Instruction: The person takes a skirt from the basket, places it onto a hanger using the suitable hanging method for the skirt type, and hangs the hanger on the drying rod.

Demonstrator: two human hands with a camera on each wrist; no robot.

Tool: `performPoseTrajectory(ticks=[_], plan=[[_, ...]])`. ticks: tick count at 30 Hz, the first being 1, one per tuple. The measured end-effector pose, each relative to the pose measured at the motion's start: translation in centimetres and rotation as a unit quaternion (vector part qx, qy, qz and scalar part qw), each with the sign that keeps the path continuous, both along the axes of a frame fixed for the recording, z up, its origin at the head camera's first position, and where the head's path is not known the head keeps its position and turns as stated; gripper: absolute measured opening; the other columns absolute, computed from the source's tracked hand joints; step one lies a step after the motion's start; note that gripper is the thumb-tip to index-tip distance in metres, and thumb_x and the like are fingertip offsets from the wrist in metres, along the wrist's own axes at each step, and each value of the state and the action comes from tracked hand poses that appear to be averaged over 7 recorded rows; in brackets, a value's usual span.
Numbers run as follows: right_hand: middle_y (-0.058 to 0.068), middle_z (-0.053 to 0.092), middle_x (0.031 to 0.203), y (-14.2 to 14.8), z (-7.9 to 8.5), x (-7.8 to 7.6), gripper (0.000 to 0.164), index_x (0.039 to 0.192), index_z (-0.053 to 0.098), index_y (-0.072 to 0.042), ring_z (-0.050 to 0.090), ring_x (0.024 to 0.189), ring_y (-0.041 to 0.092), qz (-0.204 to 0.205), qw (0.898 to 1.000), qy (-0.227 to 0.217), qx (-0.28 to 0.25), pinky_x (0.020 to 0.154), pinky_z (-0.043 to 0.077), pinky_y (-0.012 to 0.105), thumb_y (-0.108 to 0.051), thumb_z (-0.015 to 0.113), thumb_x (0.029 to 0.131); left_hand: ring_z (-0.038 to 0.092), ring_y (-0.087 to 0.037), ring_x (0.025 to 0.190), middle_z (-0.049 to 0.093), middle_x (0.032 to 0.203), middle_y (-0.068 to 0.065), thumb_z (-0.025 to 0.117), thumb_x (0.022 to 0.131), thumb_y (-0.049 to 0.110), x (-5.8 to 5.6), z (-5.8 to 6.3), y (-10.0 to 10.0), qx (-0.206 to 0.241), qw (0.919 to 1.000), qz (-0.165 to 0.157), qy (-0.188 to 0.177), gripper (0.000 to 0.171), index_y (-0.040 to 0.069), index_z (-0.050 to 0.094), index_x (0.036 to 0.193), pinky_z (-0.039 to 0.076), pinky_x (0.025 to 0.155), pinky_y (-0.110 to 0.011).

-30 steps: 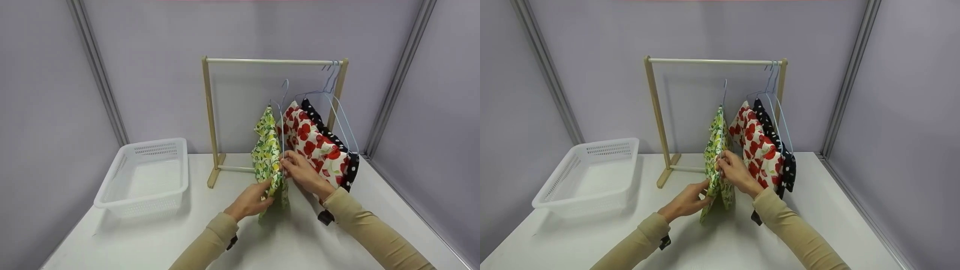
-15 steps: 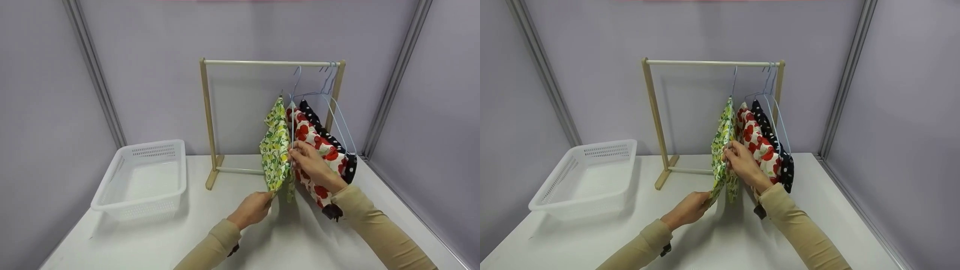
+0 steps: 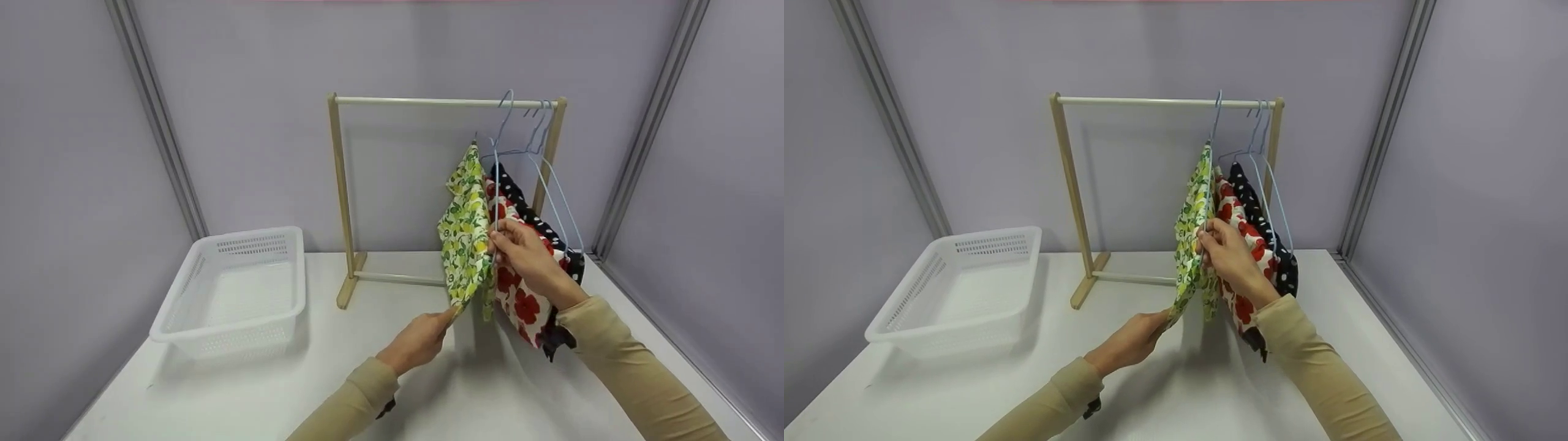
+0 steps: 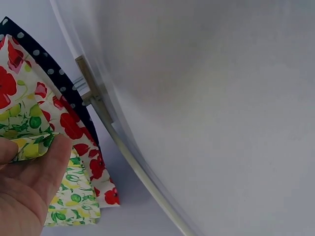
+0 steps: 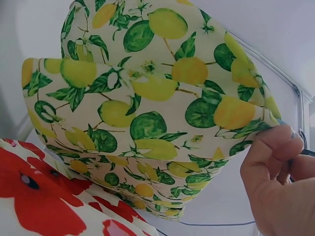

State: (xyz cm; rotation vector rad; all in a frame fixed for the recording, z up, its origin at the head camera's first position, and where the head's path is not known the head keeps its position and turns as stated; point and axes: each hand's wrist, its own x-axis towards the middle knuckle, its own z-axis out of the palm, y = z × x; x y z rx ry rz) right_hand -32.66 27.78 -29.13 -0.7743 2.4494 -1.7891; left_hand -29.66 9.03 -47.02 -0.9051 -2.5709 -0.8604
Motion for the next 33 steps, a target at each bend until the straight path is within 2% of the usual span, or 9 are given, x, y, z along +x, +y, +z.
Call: performPoseTrajectory(ticks=[10, 16, 23, 27, 33], plan=[[0.006, 0.055, 0.085, 0.1, 0.3, 0.3, 0.026, 0.117, 0.046, 0.009, 0.049, 0.064, 0.009, -0.01, 1.0, 0.005, -0.007, 0.057, 0.047, 0.02, -0.014, 0.041, 0.106, 0.071, -0.019, 0.096, 0.073, 0.105, -0.009, 0.043, 0.105, 0.011, -0.2, 0.2, 0.6, 0.021, 0.9995, 0.007, 0.02, 0.03, 0.014, 0.053, 0.133, 0.057, 0.077, -0.027], [0.006, 0.055, 0.085, 0.5, 0.6, 0.5, 0.03, 0.117, 0.045, 0.01, 0.049, 0.064, 0.009, -0.011, 1.0, 0.022, -0.003, 0.056, 0.046, 0.021, -0.018, 0.042, 0.106, 0.07, -0.015, 0.095, 0.072, 0.101, -0.007, 0.045, 0.104, 0.008, -0.1, 0.6, 1.2, 0.041, 0.9989, 0.005, 0.022, 0.025, 0.014, 0.057, 0.125, 0.055, 0.072, -0.023], [0.003, 0.055, 0.085, 1.3, 1.1, 0.7, 0.03, 0.116, 0.046, 0.01, 0.049, 0.066, 0.008, -0.021, 0.999, 0.028, 0.004, 0.06, 0.048, 0.021, -0.018, 0.042, 0.106, 0.066, -0.019, 0.112, 0.069, 0.121, -0.01, 0.045, 0.102, 0.003, 0.3, 0.8, 1.7, 0.05, 0.9973, -0.022, 0.049, 0.038, 0.011, 0.053, 0.139, 0.055, 0.09, -0.024], [0.001, 0.056, 0.084, 1.8, 1.5, 0.8, 0.027, 0.117, 0.047, 0.007, 0.05, 0.065, 0.007, -0.028, 0.999, 0.025, 0.003, 0.058, 0.048, 0.021, -0.017, 0.042, 0.106, 0.065, -0.018, 0.115, 0.067, 0.126, -0.009, 0.046, 0.102, 0.001, 0.3, 0.8, 2.2, 0.05, 0.9956, -0.032, 0.073, 0.041, 0.011, 0.05, 0.142, 0.053, 0.093, -0.023], [0.0, 0.058, 0.082, 2.5, 2.3, 0.8, 0.032, 0.116, 0.048, 0.01, 0.05, 0.061, 0.007, -0.033, 0.999, 0.029, -0.001, 0.056, 0.05, 0.023, -0.02, 0.044, 0.105, 0.064, -0.02, 0.117, 0.064, 0.13, -0.011, 0.047, 0.101, -0.002, 0.0, 0.8, 3.1, 0.059, 0.9927, -0.034, 0.099, 0.045, 0.009, 0.048, 0.144, 0.051, 0.096, -0.024]])
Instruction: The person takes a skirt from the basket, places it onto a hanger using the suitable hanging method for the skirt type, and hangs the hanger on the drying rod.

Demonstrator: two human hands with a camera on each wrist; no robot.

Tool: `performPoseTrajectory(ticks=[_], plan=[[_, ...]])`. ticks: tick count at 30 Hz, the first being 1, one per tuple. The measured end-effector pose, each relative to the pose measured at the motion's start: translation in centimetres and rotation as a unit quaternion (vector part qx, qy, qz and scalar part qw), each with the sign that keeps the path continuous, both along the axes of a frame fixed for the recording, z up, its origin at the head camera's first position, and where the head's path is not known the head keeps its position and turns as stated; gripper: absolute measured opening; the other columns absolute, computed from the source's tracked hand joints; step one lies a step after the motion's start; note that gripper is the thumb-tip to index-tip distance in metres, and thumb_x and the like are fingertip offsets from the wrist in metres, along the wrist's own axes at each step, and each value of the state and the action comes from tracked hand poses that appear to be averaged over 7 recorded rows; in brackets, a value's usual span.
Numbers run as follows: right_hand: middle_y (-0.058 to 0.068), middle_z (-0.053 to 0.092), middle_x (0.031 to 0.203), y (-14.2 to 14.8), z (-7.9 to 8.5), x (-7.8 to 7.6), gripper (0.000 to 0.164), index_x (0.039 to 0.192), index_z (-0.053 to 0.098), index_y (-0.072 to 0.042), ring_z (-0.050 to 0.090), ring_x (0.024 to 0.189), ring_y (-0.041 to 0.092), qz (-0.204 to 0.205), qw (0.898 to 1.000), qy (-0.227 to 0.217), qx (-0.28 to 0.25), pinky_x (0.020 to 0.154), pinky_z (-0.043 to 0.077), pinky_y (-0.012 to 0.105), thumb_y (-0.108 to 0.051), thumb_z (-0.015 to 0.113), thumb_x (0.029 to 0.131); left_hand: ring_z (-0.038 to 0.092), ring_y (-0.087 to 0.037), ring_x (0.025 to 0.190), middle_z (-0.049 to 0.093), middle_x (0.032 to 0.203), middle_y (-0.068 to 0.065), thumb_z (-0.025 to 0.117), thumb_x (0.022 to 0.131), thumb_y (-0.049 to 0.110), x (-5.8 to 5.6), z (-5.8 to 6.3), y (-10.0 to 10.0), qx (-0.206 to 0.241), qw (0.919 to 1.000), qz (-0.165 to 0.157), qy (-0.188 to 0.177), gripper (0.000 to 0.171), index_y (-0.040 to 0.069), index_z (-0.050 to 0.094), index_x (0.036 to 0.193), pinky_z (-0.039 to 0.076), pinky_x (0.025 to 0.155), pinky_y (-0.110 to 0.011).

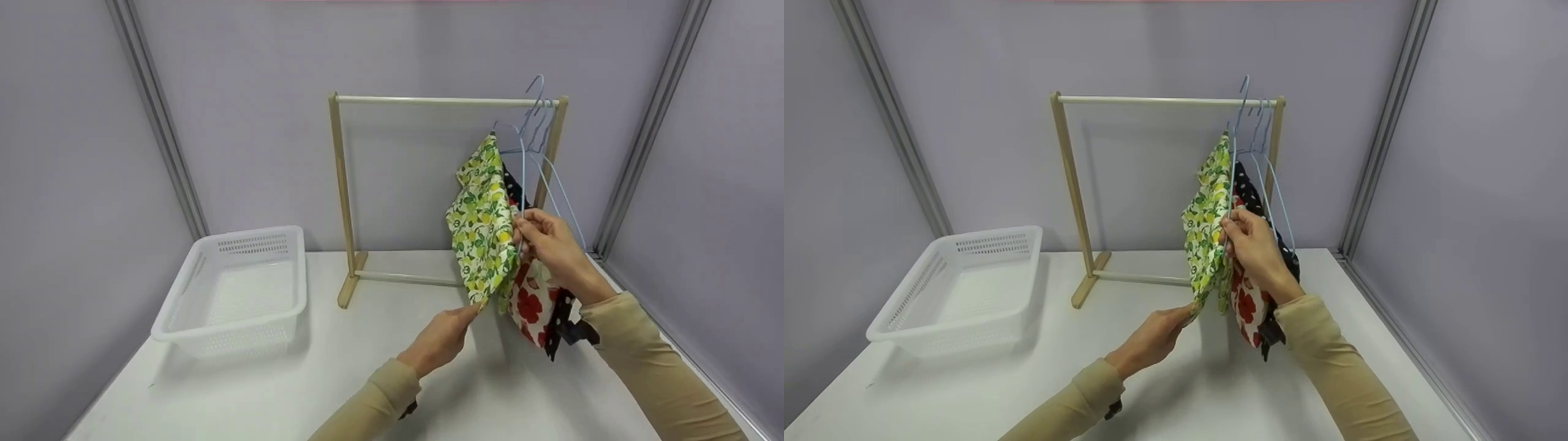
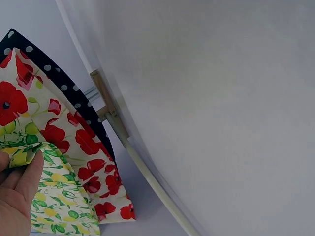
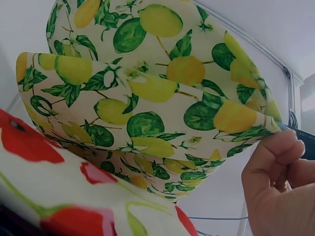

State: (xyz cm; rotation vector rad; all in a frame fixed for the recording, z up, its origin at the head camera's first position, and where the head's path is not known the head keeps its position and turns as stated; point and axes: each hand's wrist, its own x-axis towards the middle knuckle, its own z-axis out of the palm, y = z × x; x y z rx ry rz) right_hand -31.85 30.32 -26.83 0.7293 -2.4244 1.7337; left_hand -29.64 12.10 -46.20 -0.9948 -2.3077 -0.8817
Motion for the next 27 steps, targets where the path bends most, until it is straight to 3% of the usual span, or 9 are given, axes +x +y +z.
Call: performPoseTrajectory(ticks=[8, 13, 16, 21, 27], plan=[[0.0, 0.061, 0.083, 0.5, 0.9, -0.1, 0.037, 0.122, 0.051, 0.012, 0.053, 0.057, 0.005, -0.025, 0.999, 0.013, 0.029, 0.059, 0.057, 0.027, -0.02, 0.045, 0.105, 0.068, -0.016, 0.107, 0.07, 0.118, -0.007, 0.047, 0.101, 0.001, -0.3, 0.4, 1.4, 0.022, 0.9993, 0.003, 0.029, 0.034, 0.01, 0.059, 0.131, 0.054, 0.089, -0.021], [0.002, 0.064, 0.082, 0.6, 1.3, -0.4, 0.037, 0.12, 0.055, 0.013, 0.054, 0.055, 0.006, -0.034, 0.998, 0.019, 0.043, 0.058, 0.057, 0.028, -0.02, 0.047, 0.104, 0.068, -0.013, 0.105, 0.071, 0.116, -0.004, 0.049, 0.101, 0.001, -0.3, 0.7, 2.0, 0.022, 0.9996, -0.002, 0.015, 0.032, 0.014, 0.06, 0.128, 0.054, 0.086, -0.02], [0.002, 0.065, 0.082, 0.7, 1.4, -0.8, 0.04, 0.116, 0.058, 0.012, 0.055, 0.055, 0.006, -0.047, 0.997, 0.017, 0.062, 0.059, 0.058, 0.03, -0.025, 0.05, 0.103, 0.069, -0.008, 0.094, 0.073, 0.106, -0.004, 0.05, 0.1, 0.002, -0.2, 0.7, 2.1, 0.015, 0.9998, -0.003, 0.008, 0.029, 0.013, 0.06, 0.125, 0.054, 0.077, -0.016], [0.0, 0.067, 0.081, 0.9, 1.7, -1.5, 0.038, 0.115, 0.061, 0.008, 0.056, 0.056, 0.006, -0.064, 0.994, 0.01, 0.092, 0.061, 0.059, 0.032, -0.027, 0.051, 0.103, 0.055, -0.002, 0.072, 0.069, 0.087, -0.002, 0.052, 0.099, 0.001, -0.2, 0.8, 2.3, 0.01, 0.9999, -0.007, -0.004, 0.018, 0.011, 0.059, 0.111, 0.045, 0.063, -0.013], [0.002, 0.067, 0.078, 1.1, 1.9, -2.0, 0.035, 0.111, 0.062, 0.008, 0.057, 0.056, 0.007, -0.078, 0.99, 0.004, 0.12, 0.061, 0.059, 0.032, -0.024, 0.05, 0.103, 0.049, -0.002, 0.069, 0.065, 0.081, 0.001, 0.052, 0.099, 0.0, -0.3, 0.8, 2.3, 0.022, 0.9994, -0.011, -0.023, 0.017, 0.013, 0.06, 0.107, 0.042, 0.062, -0.013]])
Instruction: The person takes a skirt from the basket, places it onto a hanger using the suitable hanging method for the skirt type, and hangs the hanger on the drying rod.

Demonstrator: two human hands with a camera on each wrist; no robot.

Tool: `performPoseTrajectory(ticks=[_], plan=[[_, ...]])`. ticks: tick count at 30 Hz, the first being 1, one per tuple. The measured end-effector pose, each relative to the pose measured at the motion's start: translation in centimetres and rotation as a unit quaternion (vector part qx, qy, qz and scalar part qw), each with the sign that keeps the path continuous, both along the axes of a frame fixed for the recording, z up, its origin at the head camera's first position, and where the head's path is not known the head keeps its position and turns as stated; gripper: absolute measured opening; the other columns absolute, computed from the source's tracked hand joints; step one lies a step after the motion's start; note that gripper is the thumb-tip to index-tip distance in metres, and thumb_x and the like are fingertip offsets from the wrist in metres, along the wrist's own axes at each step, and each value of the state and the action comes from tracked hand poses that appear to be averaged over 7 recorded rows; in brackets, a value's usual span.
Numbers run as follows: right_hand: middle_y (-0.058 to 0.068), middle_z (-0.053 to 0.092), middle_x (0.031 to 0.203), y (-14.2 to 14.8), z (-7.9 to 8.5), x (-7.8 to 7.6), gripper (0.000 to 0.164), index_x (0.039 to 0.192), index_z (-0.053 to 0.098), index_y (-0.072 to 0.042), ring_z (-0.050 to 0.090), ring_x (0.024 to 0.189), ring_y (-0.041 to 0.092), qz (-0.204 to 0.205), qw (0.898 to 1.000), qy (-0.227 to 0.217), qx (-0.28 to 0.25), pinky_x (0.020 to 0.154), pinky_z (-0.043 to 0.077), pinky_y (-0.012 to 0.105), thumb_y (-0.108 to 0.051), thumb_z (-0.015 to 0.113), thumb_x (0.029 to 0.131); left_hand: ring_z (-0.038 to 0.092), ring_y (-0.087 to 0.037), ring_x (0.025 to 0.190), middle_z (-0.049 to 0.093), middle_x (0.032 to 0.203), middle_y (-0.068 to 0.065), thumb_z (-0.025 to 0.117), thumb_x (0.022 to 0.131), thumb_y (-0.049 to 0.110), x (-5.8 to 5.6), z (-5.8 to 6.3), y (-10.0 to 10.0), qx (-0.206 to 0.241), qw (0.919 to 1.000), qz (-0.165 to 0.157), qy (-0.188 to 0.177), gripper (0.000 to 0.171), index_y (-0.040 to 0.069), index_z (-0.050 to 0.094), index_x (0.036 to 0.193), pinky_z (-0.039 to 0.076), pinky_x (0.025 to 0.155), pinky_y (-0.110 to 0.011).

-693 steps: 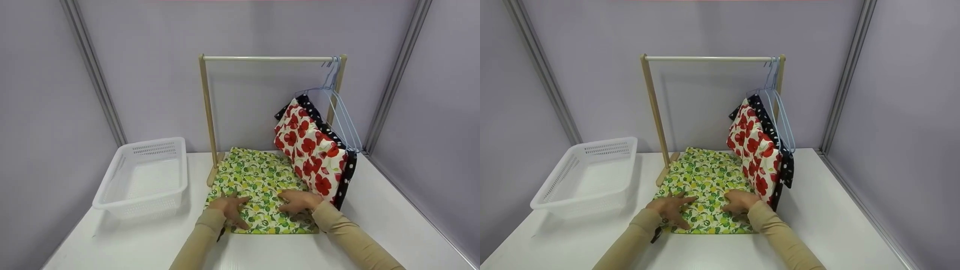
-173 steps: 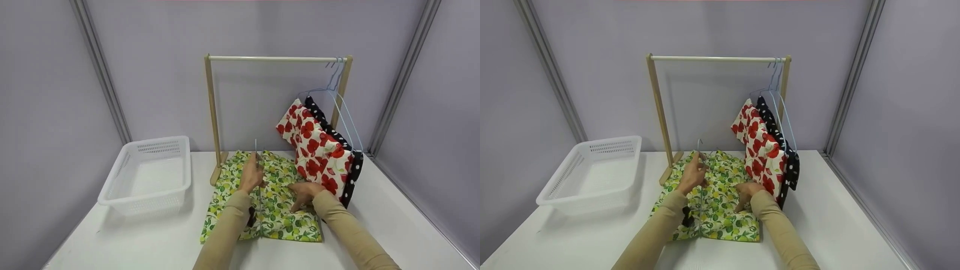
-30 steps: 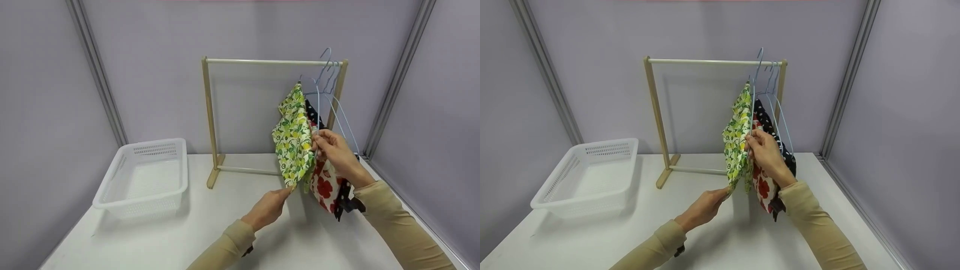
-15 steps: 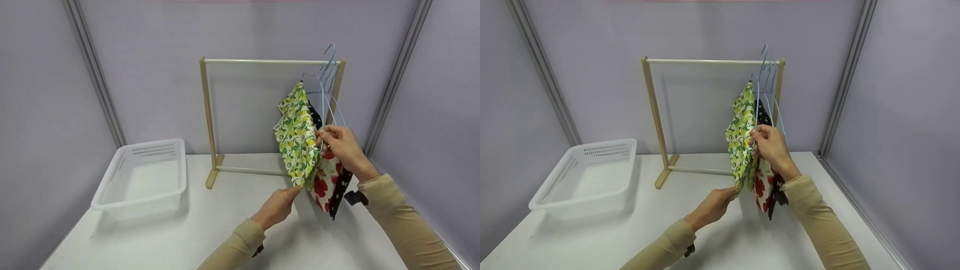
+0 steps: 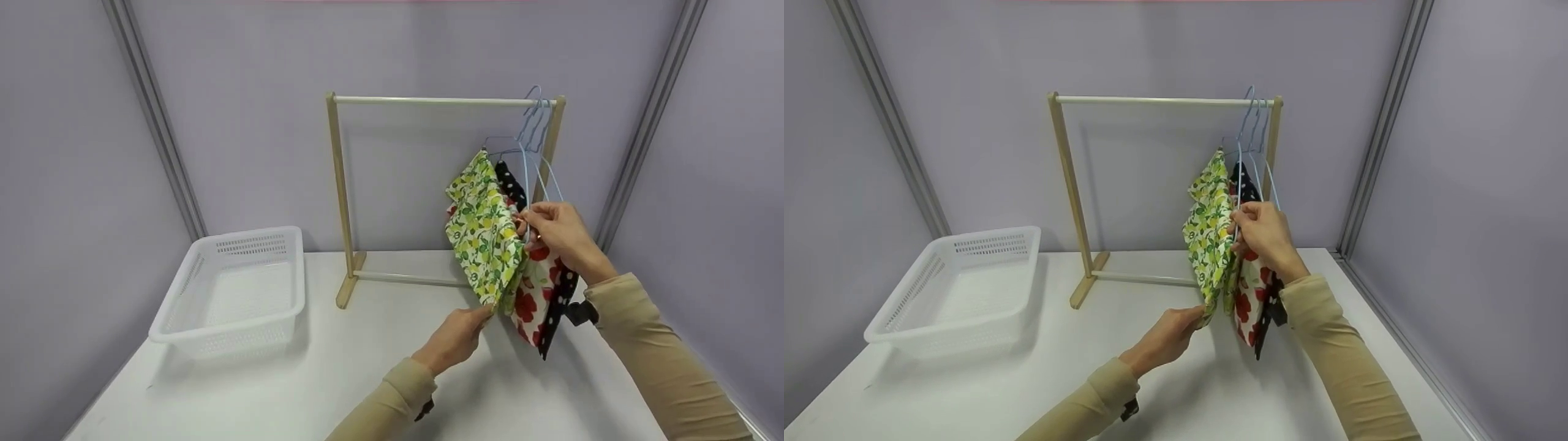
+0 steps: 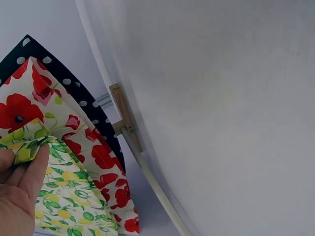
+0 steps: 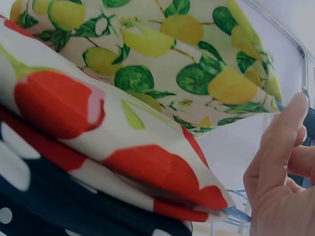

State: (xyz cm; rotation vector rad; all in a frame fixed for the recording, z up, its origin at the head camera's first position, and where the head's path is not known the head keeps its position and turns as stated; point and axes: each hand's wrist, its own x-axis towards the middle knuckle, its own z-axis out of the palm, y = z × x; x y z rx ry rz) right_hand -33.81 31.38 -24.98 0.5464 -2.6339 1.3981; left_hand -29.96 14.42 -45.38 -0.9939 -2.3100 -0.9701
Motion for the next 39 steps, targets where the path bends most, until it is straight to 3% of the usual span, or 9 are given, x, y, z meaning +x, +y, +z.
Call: performPoseTrajectory(ticks=[4, 8, 14, 18, 22, 25, 30, 35, 39], plan=[[0.006, 0.067, 0.079, 0.1, -0.1, -0.1, 0.035, 0.105, 0.064, 0.007, 0.06, 0.053, 0.009, -0.017, 0.999, 0.005, 0.031, 0.059, 0.06, 0.037, -0.026, 0.05, 0.103, 0.05, -0.002, 0.069, 0.064, 0.08, 0.001, 0.054, 0.097, -0.002, -0.1, -0.1, -0.1, -0.001, 1.0, 0.002, -0.006, 0.016, 0.012, 0.06, 0.101, 0.043, 0.062, -0.013], [0.013, 0.068, 0.082, 0.1, -0.1, 0.0, 0.034, 0.103, 0.066, 0.004, 0.063, 0.052, 0.013, -0.037, 0.996, 0.014, 0.074, 0.057, 0.059, 0.038, -0.024, 0.048, 0.104, 0.059, -0.001, 0.078, 0.069, 0.089, 0.001, 0.054, 0.096, -0.005, 0.0, -0.3, -0.1, -0.004, 0.9998, 0.002, -0.017, 0.019, 0.012, 0.061, 0.101, 0.049, 0.068, -0.013], [0.018, 0.069, 0.084, 0.4, 0.0, 0.3, 0.033, 0.104, 0.067, 0.003, 0.063, 0.05, 0.013, -0.064, 0.987, 0.047, 0.137, 0.052, 0.058, 0.032, -0.022, 0.047, 0.103, 0.065, -0.003, 0.089, 0.072, 0.097, 0.0, 0.054, 0.093, -0.009, 0.1, -0.4, -0.1, -0.002, 0.9997, -0.006, -0.024, 0.026, 0.013, 0.062, 0.106, 0.052, 0.075, -0.015], [0.019, 0.072, 0.082, 0.5, 0.1, 0.3, 0.03, 0.102, 0.069, 0.004, 0.063, 0.047, 0.015, -0.079, 0.975, 0.099, 0.185, 0.047, 0.055, 0.028, -0.018, 0.047, 0.101, 0.067, -0.006, 0.091, 0.072, 0.099, -0.002, 0.053, 0.094, -0.007, 0.1, -0.4, 0.0, -0.003, 0.9998, -0.003, -0.021, 0.029, 0.012, 0.062, 0.114, 0.053, 0.076, -0.015], [0.019, 0.071, 0.073, 0.1, 0.0, 0.1, 0.034, 0.12, 0.063, 0.009, 0.058, 0.042, 0.015, -0.089, 0.958, 0.154, 0.224, 0.04, 0.048, 0.027, -0.013, 0.05, 0.098, 0.07, -0.011, 0.093, 0.074, 0.102, -0.004, 0.052, 0.097, -0.004, 0.2, -0.4, 0.0, -0.006, 0.9997, 0.006, -0.021, 0.033, 0.013, 0.061, 0.124, 0.053, 0.077, -0.016], [0.014, 0.063, 0.059, 0.0, 0.0, 0.0, 0.042, 0.133, 0.053, 0.011, 0.049, 0.037, 0.012, -0.099, 0.945, 0.186, 0.25, 0.036, 0.041, 0.026, -0.012, 0.052, 0.098, 0.069, -0.008, 0.092, 0.074, 0.104, -0.001, 0.052, 0.099, 0.001, 0.3, -0.5, 0.0, -0.006, 0.9996, 0.007, -0.025, 0.032, 0.015, 0.062, 0.126, 0.053, 0.077, -0.015], [0.008, 0.053, 0.05, 0.2, 0.0, 0.1, 0.042, 0.133, 0.054, 0.009, 0.042, 0.036, 0.012, -0.118, 0.933, 0.215, 0.264, 0.035, 0.036, 0.026, -0.007, 0.053, 0.095, 0.068, -0.004, 0.099, 0.073, 0.11, 0.001, 0.051, 0.102, 0.009, 0.5, -0.7, -0.3, -0.021, 0.9996, 0.001, -0.021, 0.03, 0.015, 0.063, 0.129, 0.053, 0.084, -0.015], [0.022, 0.067, 0.07, 0.2, -0.2, 0.7, 0.038, 0.127, 0.059, 0.01, 0.053, 0.045, 0.02, -0.138, 0.927, 0.242, 0.251, 0.04, 0.04, 0.029, -0.01, 0.058, 0.094, 0.067, -0.008, 0.107, 0.071, 0.12, 0.0, 0.052, 0.102, 0.012, 0.5, -0.9, -0.7, -0.034, 0.9991, 0.0, -0.025, 0.035, 0.014, 0.058, 0.137, 0.052, 0.091, -0.018], [0.024, 0.071, 0.082, -0.4, -0.7, 0.9, 0.031, 0.116, 0.065, 0.009, 0.062, 0.06, 0.03, -0.162, 0.917, 0.296, 0.213, 0.051, 0.047, 0.038, -0.011, 0.064, 0.093, 0.067, -0.011, 0.11, 0.068, 0.125, -0.003, 0.051, 0.102, 0.015, 0.5, -0.8, -1.2, -0.033, 0.999, 0.008, -0.028, 0.036, 0.012, 0.056, 0.138, 0.052, 0.094, -0.021]])
